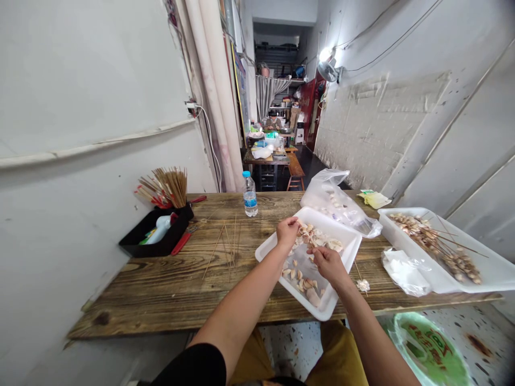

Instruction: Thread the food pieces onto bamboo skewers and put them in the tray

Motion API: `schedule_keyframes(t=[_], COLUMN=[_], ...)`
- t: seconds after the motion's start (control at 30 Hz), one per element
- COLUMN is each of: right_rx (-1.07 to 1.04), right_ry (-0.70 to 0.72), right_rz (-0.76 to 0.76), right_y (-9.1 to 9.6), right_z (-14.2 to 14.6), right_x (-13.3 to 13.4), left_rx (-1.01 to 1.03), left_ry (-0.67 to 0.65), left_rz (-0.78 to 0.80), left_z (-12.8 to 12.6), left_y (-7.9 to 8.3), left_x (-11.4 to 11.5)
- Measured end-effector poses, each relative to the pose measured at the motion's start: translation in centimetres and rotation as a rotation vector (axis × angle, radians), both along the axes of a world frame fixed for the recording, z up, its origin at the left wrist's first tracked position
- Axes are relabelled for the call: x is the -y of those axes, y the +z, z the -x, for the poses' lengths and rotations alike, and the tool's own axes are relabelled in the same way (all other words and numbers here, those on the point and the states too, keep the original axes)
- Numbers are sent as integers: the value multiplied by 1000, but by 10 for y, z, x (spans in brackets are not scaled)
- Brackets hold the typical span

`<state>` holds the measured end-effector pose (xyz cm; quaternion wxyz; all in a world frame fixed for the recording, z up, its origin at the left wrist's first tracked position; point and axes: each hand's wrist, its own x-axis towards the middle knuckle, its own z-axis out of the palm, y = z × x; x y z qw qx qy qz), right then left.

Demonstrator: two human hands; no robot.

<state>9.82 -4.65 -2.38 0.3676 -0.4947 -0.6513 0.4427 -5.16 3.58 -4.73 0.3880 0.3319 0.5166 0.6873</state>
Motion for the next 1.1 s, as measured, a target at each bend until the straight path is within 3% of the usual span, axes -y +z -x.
schedule_keyframes(t=[0.3,1.1], right_rx=[-3,-26], right_ry=[10,8], right_rz=[-2,9], right_y=[-7,-3], right_z=[-1,0], right_x=[-5,1], left_rx=[-111,-185], left_ry=[51,18], left_rz=[-12,-51], left_z=[2,3], left_y=[-7,0], left_x=[-6,3])
